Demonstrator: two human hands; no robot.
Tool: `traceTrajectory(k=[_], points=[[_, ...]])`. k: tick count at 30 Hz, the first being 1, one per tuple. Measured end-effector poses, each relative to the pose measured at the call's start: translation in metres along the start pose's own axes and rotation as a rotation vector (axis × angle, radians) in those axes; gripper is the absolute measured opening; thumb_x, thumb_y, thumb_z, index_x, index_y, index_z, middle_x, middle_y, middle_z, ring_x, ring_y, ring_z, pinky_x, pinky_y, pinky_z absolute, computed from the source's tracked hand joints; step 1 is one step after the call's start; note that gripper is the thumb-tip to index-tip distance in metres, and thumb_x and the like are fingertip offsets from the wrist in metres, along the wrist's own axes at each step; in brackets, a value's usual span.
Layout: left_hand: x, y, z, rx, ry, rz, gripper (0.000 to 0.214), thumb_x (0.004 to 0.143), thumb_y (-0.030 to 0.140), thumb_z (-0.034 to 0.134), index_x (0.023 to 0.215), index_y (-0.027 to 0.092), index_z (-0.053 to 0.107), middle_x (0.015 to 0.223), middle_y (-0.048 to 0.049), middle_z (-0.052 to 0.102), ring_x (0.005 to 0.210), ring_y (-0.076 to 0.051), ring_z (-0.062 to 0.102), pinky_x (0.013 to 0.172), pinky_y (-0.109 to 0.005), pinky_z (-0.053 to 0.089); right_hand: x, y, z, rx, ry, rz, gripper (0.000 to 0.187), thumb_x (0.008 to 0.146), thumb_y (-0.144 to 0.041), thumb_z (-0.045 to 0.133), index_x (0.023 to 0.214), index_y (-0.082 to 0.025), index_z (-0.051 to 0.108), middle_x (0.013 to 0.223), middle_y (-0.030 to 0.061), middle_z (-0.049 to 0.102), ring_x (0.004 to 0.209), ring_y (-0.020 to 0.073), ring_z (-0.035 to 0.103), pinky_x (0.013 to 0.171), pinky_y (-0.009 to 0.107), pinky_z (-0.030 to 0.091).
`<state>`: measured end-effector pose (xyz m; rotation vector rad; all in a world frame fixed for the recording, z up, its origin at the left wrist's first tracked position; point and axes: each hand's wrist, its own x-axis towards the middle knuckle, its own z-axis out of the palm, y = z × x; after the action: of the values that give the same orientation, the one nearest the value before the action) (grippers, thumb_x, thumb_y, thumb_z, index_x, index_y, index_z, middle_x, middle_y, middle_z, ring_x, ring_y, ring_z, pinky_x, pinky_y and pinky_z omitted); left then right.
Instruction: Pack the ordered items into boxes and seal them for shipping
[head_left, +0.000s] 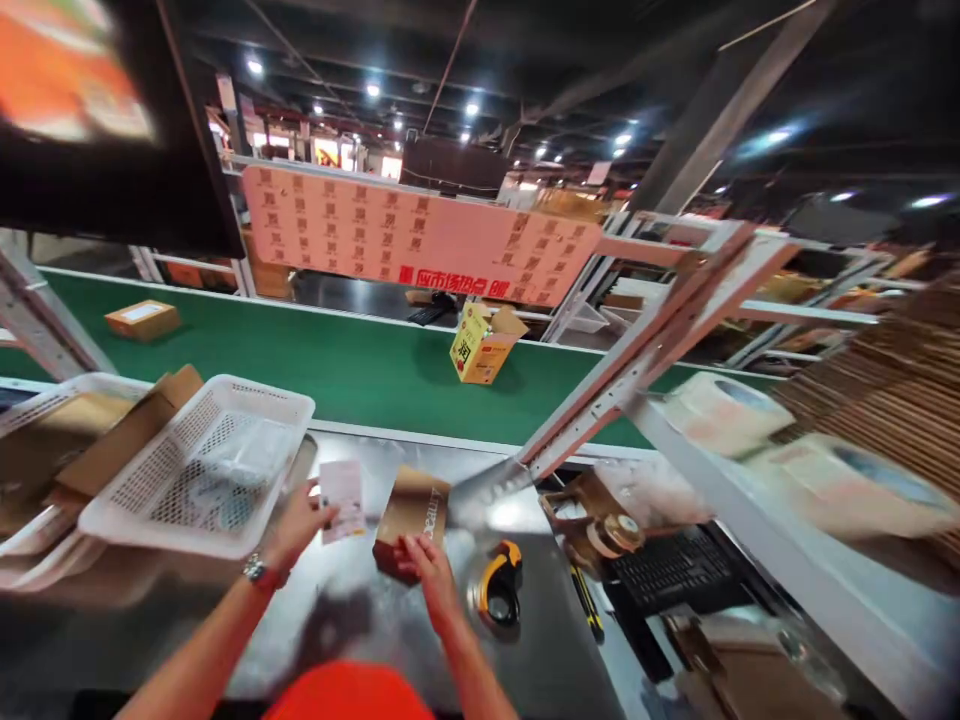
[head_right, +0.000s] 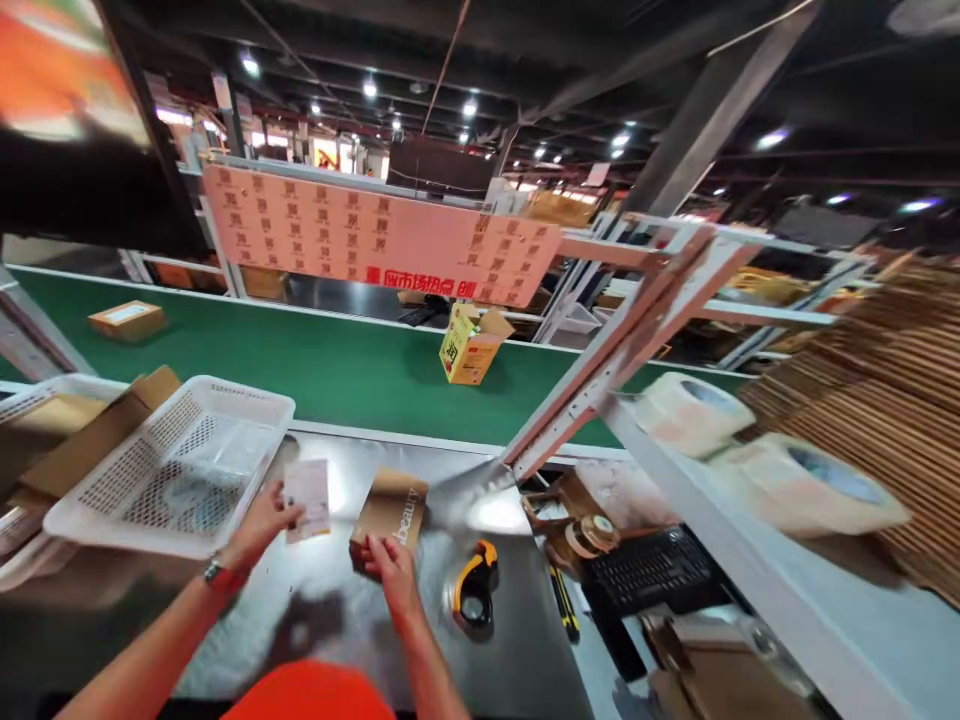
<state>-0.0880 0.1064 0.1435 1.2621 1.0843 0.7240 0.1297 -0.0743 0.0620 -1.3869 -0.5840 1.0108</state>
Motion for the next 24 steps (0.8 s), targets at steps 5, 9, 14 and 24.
traceTrajectory(k=[5,9,14,24], points=[[-0.058,-0.045,0.084,-0.252,-0.321,-0.126,0.076,0.061,0.049,0.104,0.122,0.019,0.069,0.095,-0.0097,0.086,0.083,-0.026,0.081,0.080,-0.036,0.064,-0.025,-0.012,0.018,0.025,-0.022,0.007,0.069,0.068,-0.090,0.090,0.085,-0.023,0.081,0.080,0.0039,0.080,0.076,0.0241,0.070,0.079,0.039,0.057],[-0.072,-0.067,0.096,-0.108,-0.456,-0.148,0.064,0.066,0.070,0.098,0.093,0.015,0.077,0.081,-0.0083,0.080,0.067,-0.020,0.070,0.058,-0.028,0.051,-0.042,-0.008,0.009,0.039,0.034,0.031,0.068,0.071,-0.089,0.088,0.082,-0.023,0.081,0.074,0.0040,0.077,0.070,0.0222,0.066,0.072,0.036,0.053],[-0.072,-0.074,0.099,-0.035,-0.321,-0.155,0.067,0.063,0.079,0.092,0.081,0.016,0.077,0.075,-0.0072,0.076,0.065,-0.018,0.062,0.057,-0.029,0.048,-0.062,-0.005,-0.001,0.122,0.043,0.158,0.064,0.068,-0.083,0.092,0.092,-0.024,0.086,0.090,0.0071,0.083,0.081,0.0244,0.072,0.073,0.034,0.055],[-0.070,-0.079,0.096,-0.068,-0.262,-0.149,0.062,0.068,0.072,0.091,0.087,0.014,0.080,0.075,-0.0066,0.075,0.065,-0.019,0.063,0.058,-0.029,0.047,-0.073,0.001,-0.003,0.135,0.135,0.212,0.059,0.058,-0.069,0.102,0.085,-0.020,0.083,0.083,0.0054,0.079,0.071,0.0180,0.065,0.063,0.028,0.047]])
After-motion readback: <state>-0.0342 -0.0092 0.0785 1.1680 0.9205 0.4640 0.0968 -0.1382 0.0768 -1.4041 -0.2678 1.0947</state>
